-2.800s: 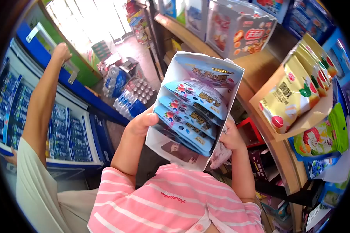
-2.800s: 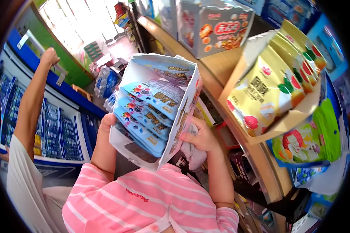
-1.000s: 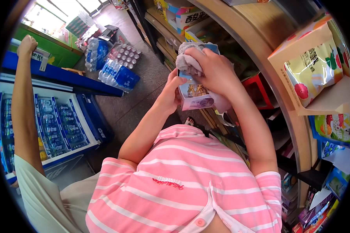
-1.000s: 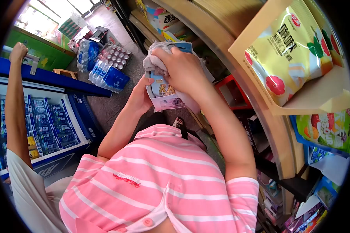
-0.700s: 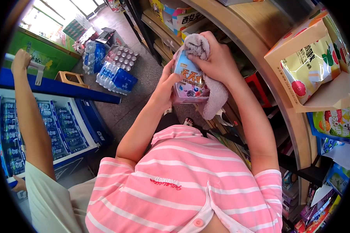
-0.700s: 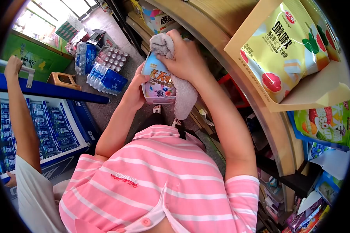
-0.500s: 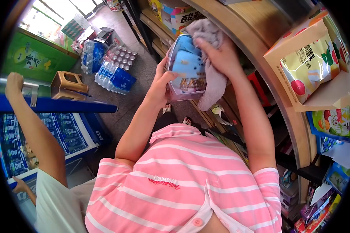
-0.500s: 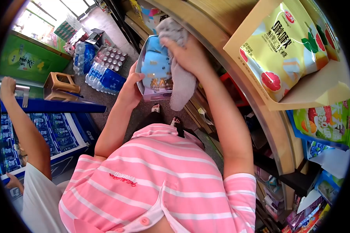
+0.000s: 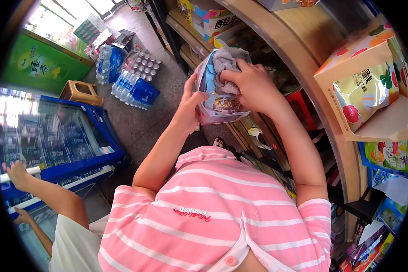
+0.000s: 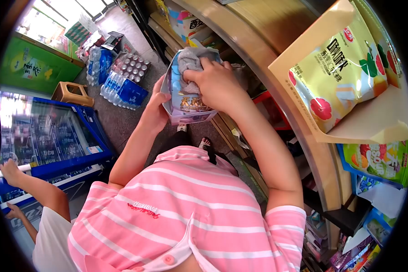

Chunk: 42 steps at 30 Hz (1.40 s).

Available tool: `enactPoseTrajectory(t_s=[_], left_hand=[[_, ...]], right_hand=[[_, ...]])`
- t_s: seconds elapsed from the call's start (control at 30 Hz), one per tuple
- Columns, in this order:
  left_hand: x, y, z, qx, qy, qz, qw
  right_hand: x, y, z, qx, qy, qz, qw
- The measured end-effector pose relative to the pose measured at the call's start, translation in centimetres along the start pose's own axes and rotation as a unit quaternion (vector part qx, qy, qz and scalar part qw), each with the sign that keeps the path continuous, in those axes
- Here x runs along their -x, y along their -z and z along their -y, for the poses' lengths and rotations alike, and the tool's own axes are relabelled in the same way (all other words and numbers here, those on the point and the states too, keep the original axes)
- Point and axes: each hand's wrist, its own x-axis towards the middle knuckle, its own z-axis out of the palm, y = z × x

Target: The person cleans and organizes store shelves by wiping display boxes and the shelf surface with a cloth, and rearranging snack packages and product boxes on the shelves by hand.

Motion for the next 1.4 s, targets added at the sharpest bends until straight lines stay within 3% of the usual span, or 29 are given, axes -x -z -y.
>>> enactPoseTrajectory(t_s=[0.13,0.2,0.23,0.3,0.33,0.37,0.43,0.57,0.6,0.67,0.7,0.77,0.9,1.03,1.13,1.17,1.23,1.3,1.33,1.37,1.4], left_hand=[[-0.5,0.9,0.9,-0.001,-0.023,0.027,0.999],[-0.1,-0.1,0.1,-0.013,-0.025,0.034,0.999],[-0.1,-0.5,-0.5,-0.027,-0.032,0.041,0.998],[-0.5,-0.4,-1.3,-0.053,-0.039,0.036,0.997],[-0.4,-0.1,-1.5,-0.049,-0.026,0.023,0.998],[-0.8,0.0,-1.7,-0.044,-0.014,0.017,0.999],[-1.0,0.5,-1.7,-0.035,-0.012,0.023,0.999],[-3.0,2.2,-2.4,-0.009,0.015,0.094,0.995],[-3.6,2.2,-2.9,-0.008,0.023,0.091,0.996],[-4.6,2.3,-3.7,-0.032,0.001,0.081,0.996],[-5.2,2.4,-4.1,-0.034,0.004,0.091,0.995],[-6.1,2.6,-4.7,-0.058,0.010,0.092,0.994],[-7.3,2.2,-5.0,-0.087,-0.050,0.178,0.979],[-7.6,1.2,-5.4,-0.058,0.021,0.166,0.984],[-9.9,1.7,-5.8,-0.054,0.020,0.239,0.969],[-10.0,1.6,-5.8,-0.064,0.016,0.240,0.968],[-11.3,1.5,-6.6,-0.104,0.026,0.267,0.958],[-11.5,1.4,-6.9,-0.108,0.024,0.265,0.958],[-11.8,1.7,-7.6,-0.072,0.079,0.265,0.958],[-12.0,2.1,-7.4,-0.089,0.070,0.264,0.958],[-12.3,2.7,-7.3,-0.073,0.076,0.266,0.958]], right_hand=[[-0.6,0.5,0.1,-0.023,-0.045,0.003,0.999],[-1.1,-0.1,-1.1,-0.174,-0.038,-0.147,0.973],[-1.5,-0.6,-1.7,-0.174,-0.037,-0.148,0.973],[-2.2,-1.5,-2.6,-0.310,-0.075,-0.273,0.908],[-2.3,-1.5,-2.9,-0.295,-0.079,-0.258,0.917],[-2.2,-1.2,-3.1,-0.394,-0.157,-0.318,0.848],[-1.9,0.3,-2.5,-0.437,-0.232,-0.292,0.819],[-1.1,1.7,-2.6,-0.462,-0.202,-0.297,0.811],[-0.9,3.4,-1.1,-0.489,-0.267,-0.210,0.803],[-0.1,1.2,-1.1,-0.330,-0.084,-0.246,0.908],[-0.6,1.8,-0.4,-0.179,-0.009,-0.248,0.952],[-1.9,2.2,1.5,-0.023,0.075,-0.210,0.974],[-5.0,-0.2,2.1,0.100,-0.020,-0.229,0.968],[-6.1,-0.7,2.9,0.123,-0.111,-0.203,0.965],[-7.5,0.1,2.5,0.016,-0.317,-0.153,0.936],[-7.2,0.1,1.6,0.017,-0.317,-0.153,0.936],[-7.2,-0.2,0.5,-0.074,-0.263,-0.298,0.915],[-6.7,-0.1,0.2,-0.047,-0.285,-0.269,0.919],[-6.2,-0.1,0.1,-0.096,-0.313,-0.303,0.895],[-6.0,0.2,-0.2,-0.145,-0.318,-0.333,0.876],[-5.8,1.7,0.4,-0.256,-0.390,-0.288,0.836]])
